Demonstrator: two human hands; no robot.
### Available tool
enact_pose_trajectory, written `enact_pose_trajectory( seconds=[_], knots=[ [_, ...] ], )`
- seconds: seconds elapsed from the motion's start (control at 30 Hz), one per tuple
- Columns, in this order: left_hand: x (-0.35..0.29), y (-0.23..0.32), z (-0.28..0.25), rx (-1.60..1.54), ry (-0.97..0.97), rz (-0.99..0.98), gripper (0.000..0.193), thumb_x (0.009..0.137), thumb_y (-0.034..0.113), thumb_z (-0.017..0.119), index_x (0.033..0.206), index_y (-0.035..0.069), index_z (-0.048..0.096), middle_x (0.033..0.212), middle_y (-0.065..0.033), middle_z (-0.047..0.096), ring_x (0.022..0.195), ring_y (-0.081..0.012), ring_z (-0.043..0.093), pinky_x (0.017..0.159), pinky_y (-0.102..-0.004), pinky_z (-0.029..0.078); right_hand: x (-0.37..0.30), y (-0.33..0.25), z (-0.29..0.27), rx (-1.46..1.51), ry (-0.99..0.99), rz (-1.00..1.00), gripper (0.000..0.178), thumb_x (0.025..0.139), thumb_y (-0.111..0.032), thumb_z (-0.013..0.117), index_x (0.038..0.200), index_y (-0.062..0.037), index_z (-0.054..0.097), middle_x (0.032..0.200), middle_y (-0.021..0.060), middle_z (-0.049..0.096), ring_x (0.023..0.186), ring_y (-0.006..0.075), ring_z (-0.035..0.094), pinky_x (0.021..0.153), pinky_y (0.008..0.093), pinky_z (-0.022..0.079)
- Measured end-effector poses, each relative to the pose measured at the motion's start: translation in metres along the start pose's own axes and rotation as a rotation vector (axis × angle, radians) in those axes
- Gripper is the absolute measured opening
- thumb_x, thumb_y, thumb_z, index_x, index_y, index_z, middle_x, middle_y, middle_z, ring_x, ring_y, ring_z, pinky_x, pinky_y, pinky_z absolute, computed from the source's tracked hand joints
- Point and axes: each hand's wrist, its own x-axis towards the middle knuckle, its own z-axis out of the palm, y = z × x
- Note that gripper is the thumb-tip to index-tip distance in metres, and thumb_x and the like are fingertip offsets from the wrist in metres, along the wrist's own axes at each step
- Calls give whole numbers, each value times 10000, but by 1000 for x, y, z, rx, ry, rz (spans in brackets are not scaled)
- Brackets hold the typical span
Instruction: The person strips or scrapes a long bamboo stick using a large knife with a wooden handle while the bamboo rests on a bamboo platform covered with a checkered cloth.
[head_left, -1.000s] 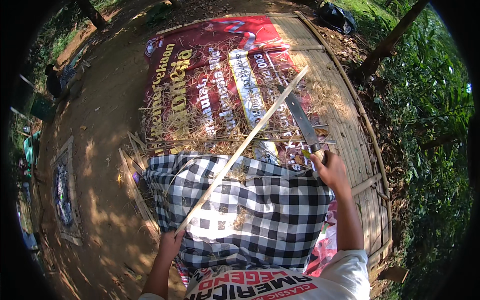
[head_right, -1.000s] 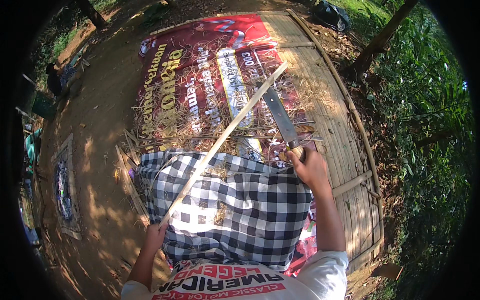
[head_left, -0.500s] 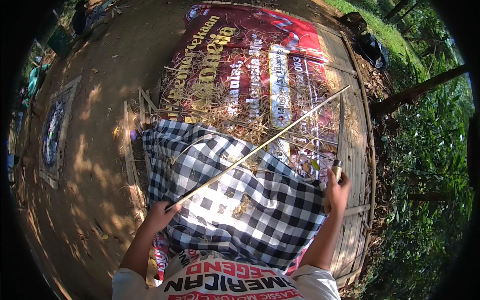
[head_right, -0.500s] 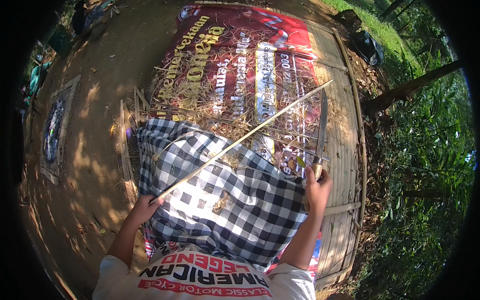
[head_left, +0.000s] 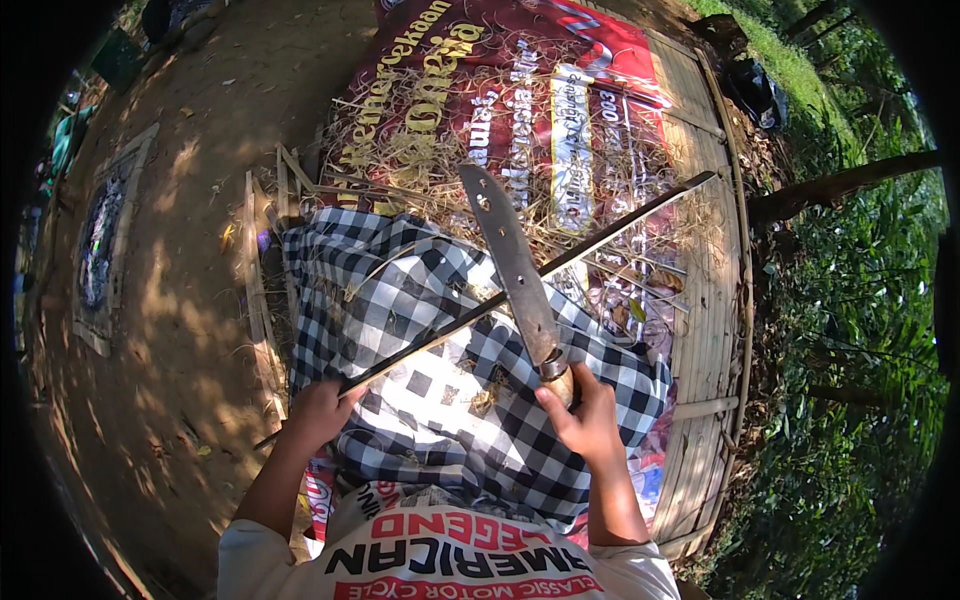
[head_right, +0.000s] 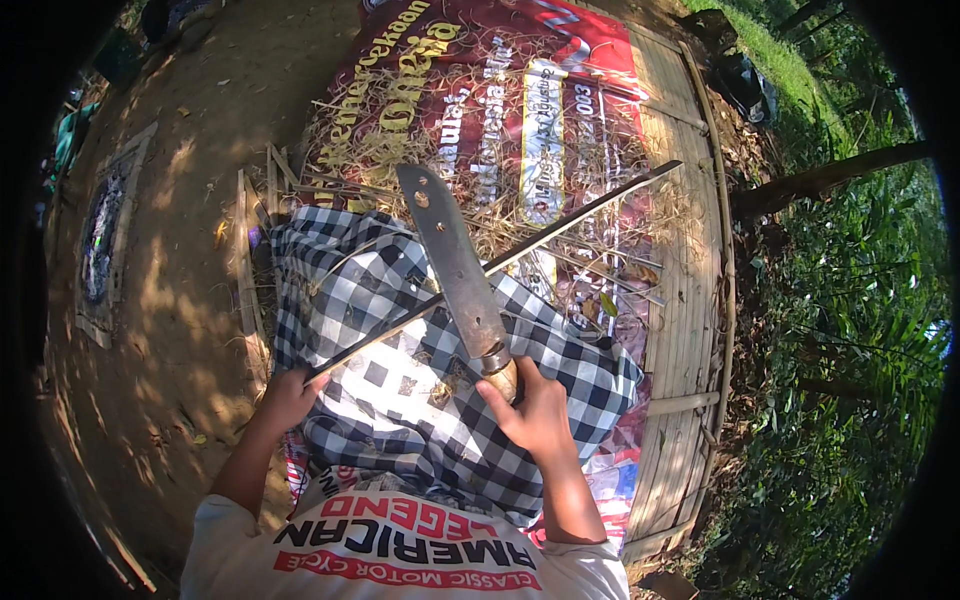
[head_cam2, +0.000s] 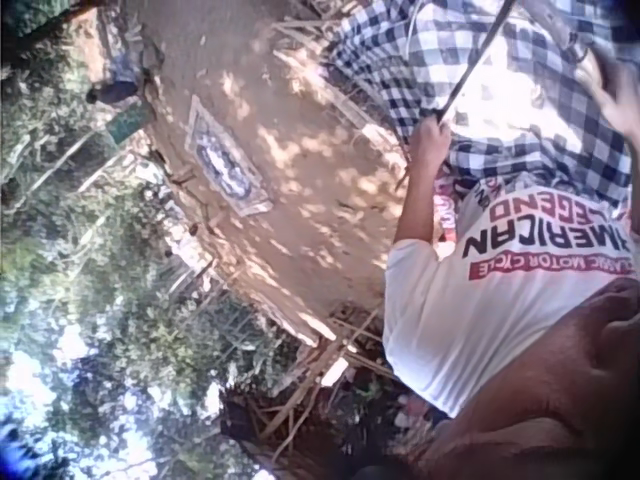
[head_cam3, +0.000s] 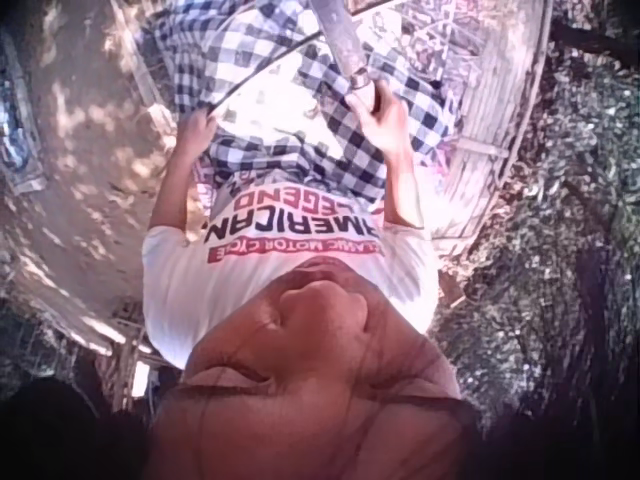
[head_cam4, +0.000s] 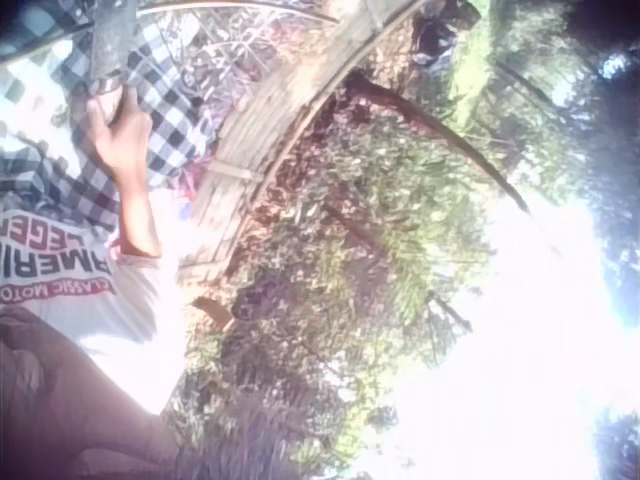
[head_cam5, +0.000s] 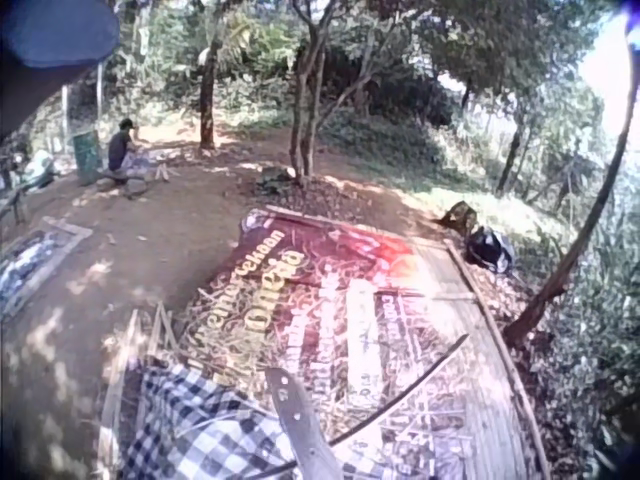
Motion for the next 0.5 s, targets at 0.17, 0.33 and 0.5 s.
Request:
enact_pose_trajectory(
  seconds=[0.17, 0.33, 0.5],
  knots=[
    [2, 2, 3, 10, 48, 32, 453, 906, 415, 617, 844, -32, 660, 755, -258, 636, 747, -452, 625, 671, -511, 492, 21, -13, 41, -370, -195, -256, 538, 829, -528, 680, 978, -15, 610, 594, 192, 618, 562, 390, 637, 534, 444, 512],
    [5, -20, 19, 115, 98, 94, 426, 899, 377, 636, 786, -34, 628, 719, -273, 614, 729, -451, 620, 662, -517, 485, 34, 6, 29, -417, -148, -348, 518, 846, -512, 664, 941, -7, 593, 575, 191, 604, 513, 388, 611, 479, 447, 474],
    [3, -9, 10, 91, 59, 53, 449, 898, 399, 635, 770, -31, 616, 712, -270, 612, 731, -463, 615, 664, -521, 482, 47, 37, -8, -579, -119, -388, 538, 837, -542, 656, 974, -28, 575, 545, 174, 596, 489, 350, 616, 459, 427, 477]
  ],
)
